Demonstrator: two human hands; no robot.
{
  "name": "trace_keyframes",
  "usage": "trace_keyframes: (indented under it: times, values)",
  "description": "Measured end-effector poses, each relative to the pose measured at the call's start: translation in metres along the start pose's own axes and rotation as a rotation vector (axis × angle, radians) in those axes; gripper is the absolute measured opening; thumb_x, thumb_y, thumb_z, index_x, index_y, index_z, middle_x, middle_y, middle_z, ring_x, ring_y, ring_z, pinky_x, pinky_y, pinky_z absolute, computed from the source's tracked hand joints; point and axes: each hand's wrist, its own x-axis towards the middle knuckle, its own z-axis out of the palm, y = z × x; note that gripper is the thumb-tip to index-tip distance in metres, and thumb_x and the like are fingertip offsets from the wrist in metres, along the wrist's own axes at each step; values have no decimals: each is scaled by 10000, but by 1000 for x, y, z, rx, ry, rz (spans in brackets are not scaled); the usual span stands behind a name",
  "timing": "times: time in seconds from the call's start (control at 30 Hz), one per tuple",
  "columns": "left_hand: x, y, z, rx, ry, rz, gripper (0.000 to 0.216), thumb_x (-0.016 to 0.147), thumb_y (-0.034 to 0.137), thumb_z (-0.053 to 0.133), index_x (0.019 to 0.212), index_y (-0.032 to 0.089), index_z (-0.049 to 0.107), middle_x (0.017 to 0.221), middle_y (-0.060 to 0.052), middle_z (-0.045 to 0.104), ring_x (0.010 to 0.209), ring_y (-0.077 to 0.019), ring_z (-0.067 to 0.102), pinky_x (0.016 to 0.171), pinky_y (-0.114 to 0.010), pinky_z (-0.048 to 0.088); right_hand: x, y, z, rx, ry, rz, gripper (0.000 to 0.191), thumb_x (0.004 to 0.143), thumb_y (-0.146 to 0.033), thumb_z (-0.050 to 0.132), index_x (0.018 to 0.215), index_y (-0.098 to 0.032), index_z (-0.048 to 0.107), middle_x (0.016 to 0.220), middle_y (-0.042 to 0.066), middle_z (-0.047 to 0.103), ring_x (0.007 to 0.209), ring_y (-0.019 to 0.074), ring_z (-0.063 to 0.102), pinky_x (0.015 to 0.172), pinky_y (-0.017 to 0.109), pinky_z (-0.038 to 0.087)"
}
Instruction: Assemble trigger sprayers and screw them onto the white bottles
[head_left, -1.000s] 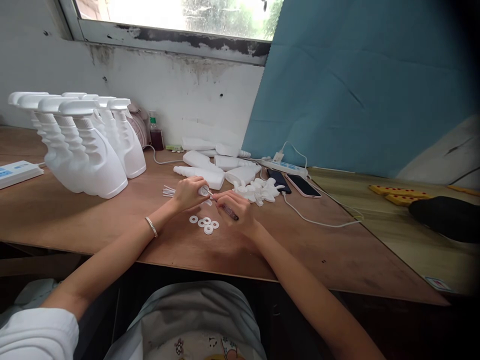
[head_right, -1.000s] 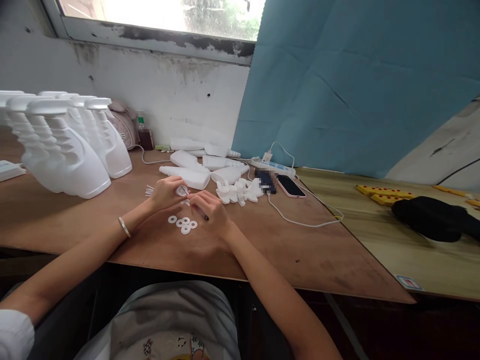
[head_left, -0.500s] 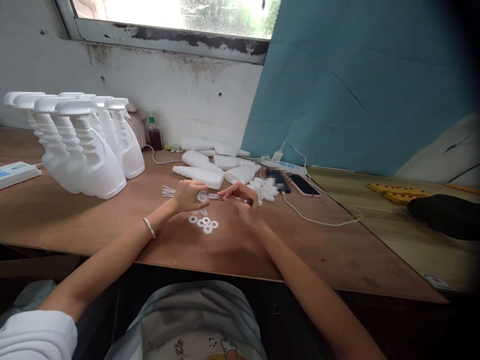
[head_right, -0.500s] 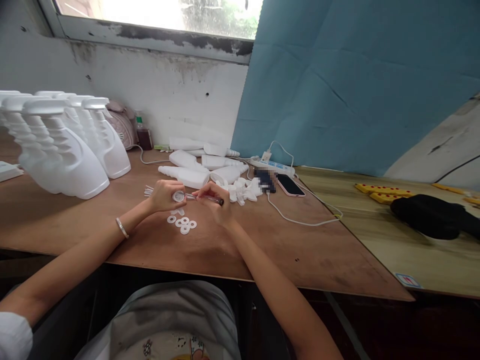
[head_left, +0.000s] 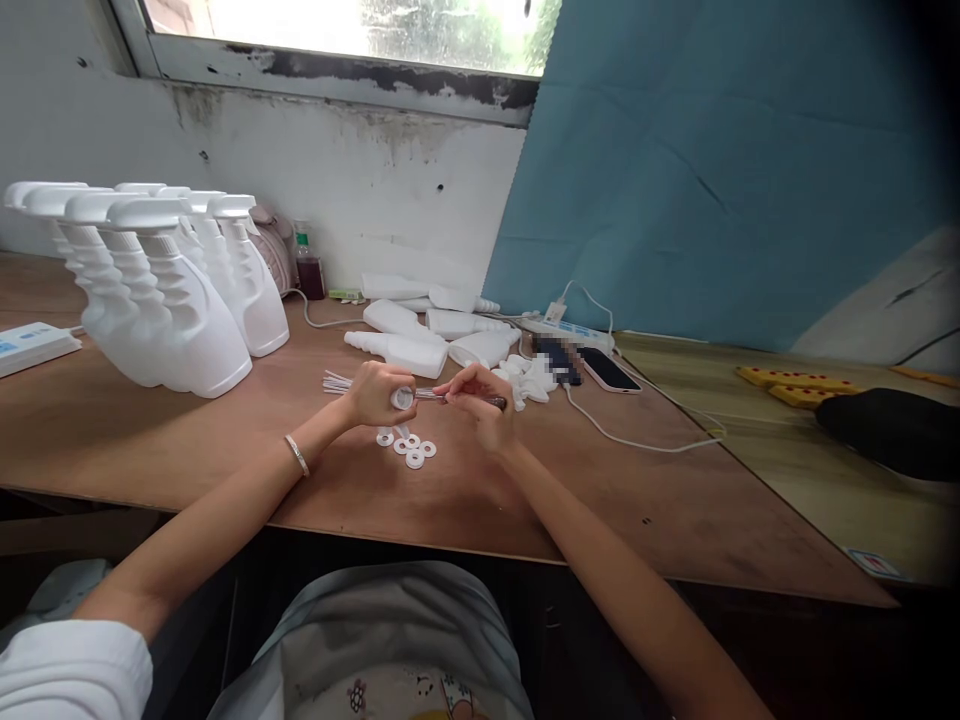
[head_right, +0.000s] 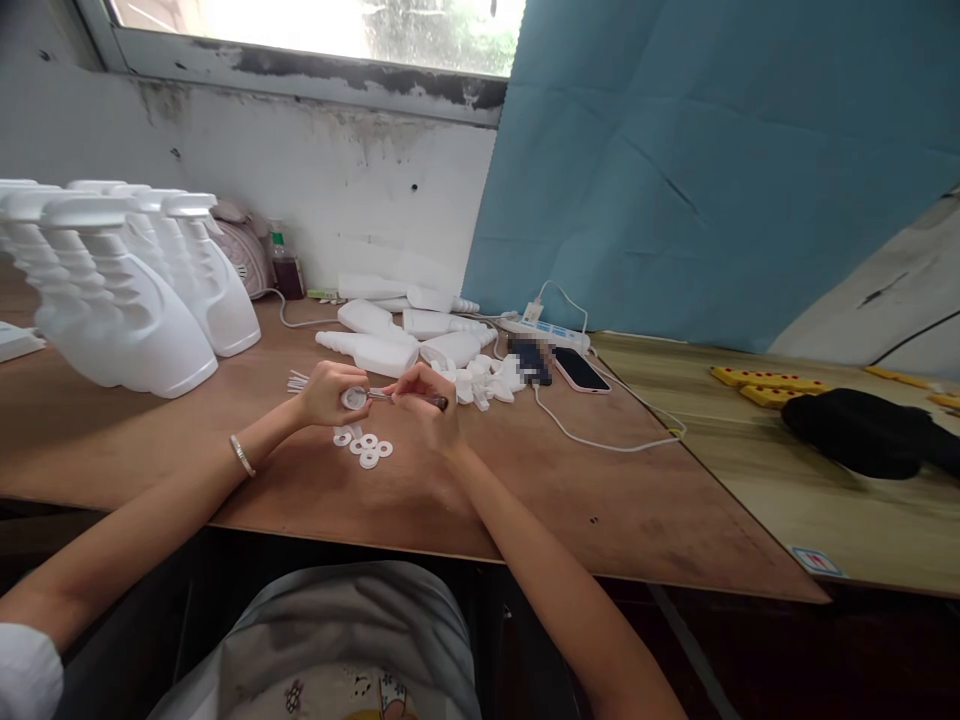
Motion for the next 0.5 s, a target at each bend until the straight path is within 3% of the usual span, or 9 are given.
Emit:
trace_keyframes:
  times: [0.33,0.5]
  values:
    - [2,0,-1,-150,45,-51,183,654,296,476,525,171,510,491,6,524,461,-94,416,471,-220,302,8,3,-2,265,143,193,83,578,-120,580,575,-186,529,578,-17,627,679,174,634,670,347,538]
    - [2,1,-3,-237,11,-47,161,636,268,487,514,164,496,502,12,518,471,-85,404,483,-210,311,10,0,-5,287,113,250,92,566,-117,590,571,-179,523,576,-15,629,667,165,635,670,335,543]
